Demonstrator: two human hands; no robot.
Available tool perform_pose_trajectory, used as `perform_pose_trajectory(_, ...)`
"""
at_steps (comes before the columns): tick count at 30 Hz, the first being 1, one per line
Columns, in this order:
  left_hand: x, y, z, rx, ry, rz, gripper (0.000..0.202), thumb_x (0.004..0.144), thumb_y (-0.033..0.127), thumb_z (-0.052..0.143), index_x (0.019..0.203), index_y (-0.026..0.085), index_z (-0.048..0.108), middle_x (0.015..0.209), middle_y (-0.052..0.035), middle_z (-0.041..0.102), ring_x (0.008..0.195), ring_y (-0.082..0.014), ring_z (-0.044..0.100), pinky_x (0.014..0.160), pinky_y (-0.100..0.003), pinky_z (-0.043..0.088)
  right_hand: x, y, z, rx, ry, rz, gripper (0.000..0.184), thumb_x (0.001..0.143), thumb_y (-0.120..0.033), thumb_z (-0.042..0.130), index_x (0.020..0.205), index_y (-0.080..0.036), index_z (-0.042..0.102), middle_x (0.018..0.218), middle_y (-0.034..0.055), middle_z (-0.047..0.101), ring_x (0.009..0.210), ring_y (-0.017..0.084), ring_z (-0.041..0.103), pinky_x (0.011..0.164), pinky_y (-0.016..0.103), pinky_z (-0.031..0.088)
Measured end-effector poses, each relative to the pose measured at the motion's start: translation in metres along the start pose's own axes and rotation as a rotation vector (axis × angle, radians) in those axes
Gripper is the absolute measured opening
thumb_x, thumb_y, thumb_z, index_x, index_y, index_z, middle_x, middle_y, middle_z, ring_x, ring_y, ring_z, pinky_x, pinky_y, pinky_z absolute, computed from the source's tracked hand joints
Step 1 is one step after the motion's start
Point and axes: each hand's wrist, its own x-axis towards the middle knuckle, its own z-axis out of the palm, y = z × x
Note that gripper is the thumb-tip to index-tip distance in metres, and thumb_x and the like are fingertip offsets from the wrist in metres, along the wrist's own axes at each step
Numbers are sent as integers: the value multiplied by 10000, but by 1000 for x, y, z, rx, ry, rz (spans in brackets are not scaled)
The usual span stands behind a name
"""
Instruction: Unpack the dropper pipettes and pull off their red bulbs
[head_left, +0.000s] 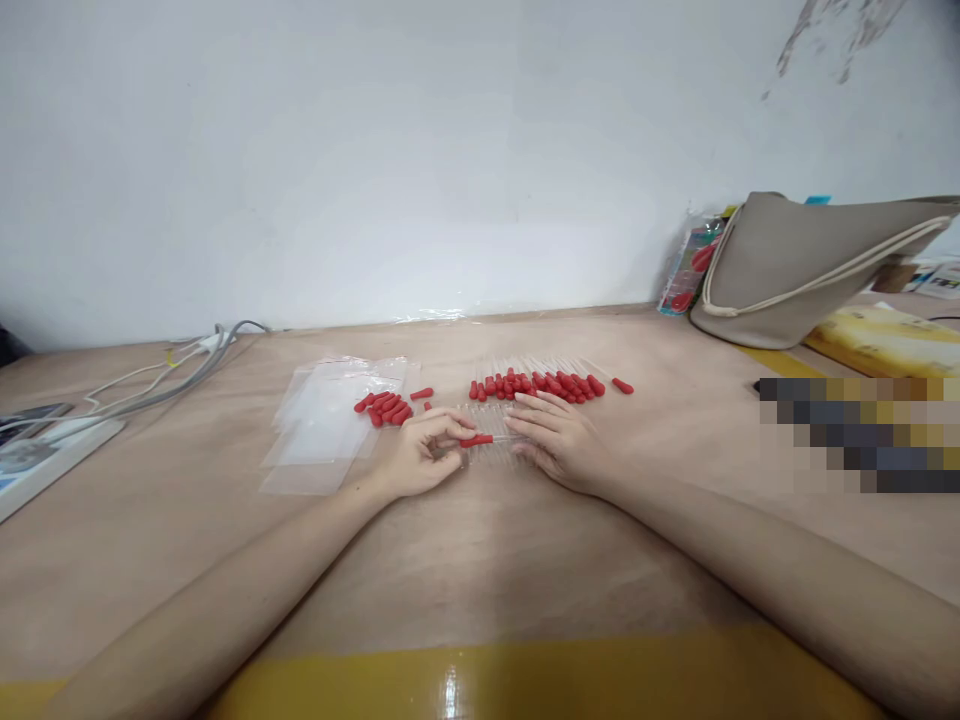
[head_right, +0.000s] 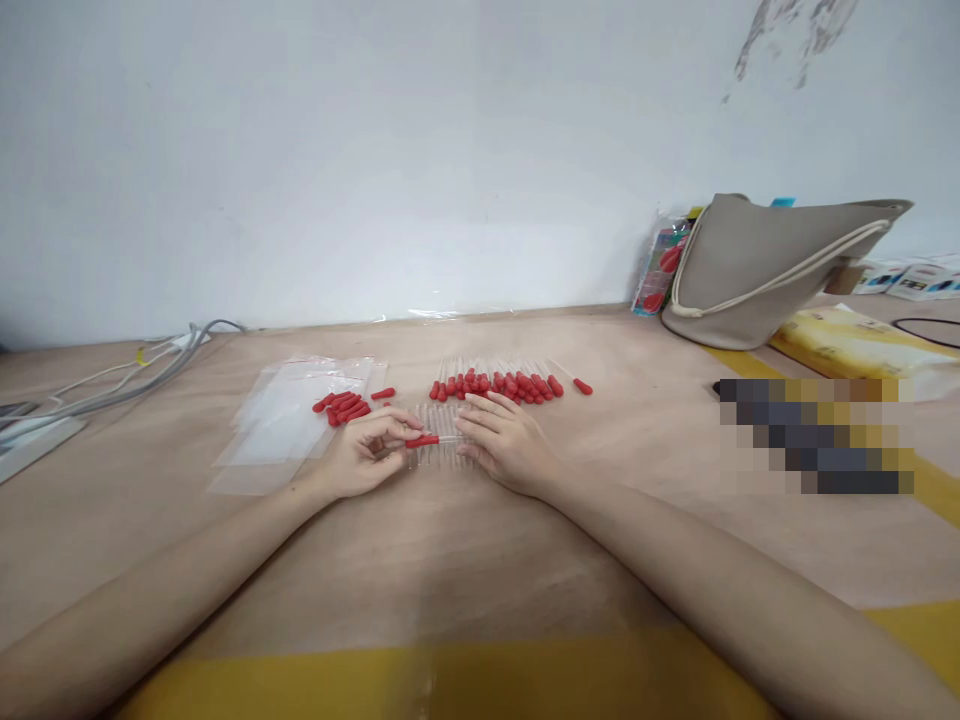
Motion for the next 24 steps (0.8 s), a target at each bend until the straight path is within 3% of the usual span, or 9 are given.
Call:
perform_pose_trajectory(4, 3, 5, 3, 53, -6, 42, 226, 707, 73, 498, 868, 159, 631, 947, -79, 619, 861, -162, 615, 721, -300, 523, 1, -1, 2, 46, 26, 1, 190, 867, -247, 492, 949, -170, 645, 949, 49, 695, 1050, 193, 582, 943, 382, 439)
perform_pose_trajectory(9, 7, 8, 13, 332, -37, 144, 317, 746, 206, 593, 1062, 197, 597, 1191, -95, 553, 1147, -245, 480, 971, -443, 382, 0, -1, 3, 64, 73, -10, 159, 855, -204, 502, 911, -168, 646, 925, 51, 699, 1002, 188, 609, 916, 368, 466)
perform_pose_trajectory(14, 14, 3, 24, 472, -32, 213, 149, 833, 291, 551, 923, 207, 634, 1053, -49, 637, 1134, -214, 496, 978, -407, 364, 0, 0, 7, 87, 110, -45, 168, 861, -208, 493, 943, -170, 635, 949, 62, 693, 970, 181, 622, 898, 368, 492)
perform_pose_trajectory(18, 15, 6, 23, 530, -103, 170, 164, 877, 272, 471, 881, 204, 620, 1048, -32, 643, 1156, -204, 489, 1031, -425, 277, -1, 1, 10, 89, 119, -99, 188, 872, -173, 456, 961, -158, 621, 952, 79, 686, 924, 162, 634, 896, 355, 504)
perform_pose_trajectory(24, 14, 13, 16, 559, -215, 148, 205, 900, 270, 414, 864, 197, 602, 1096, -24, 626, 1218, -201, 435, 1075, -439, 166, -6, 3, 14, 62, 126, -151, 204, 864, -141, 449, 1001, -180, 595, 989, 68, 666, 1014, 164, 593, 946, 366, 477)
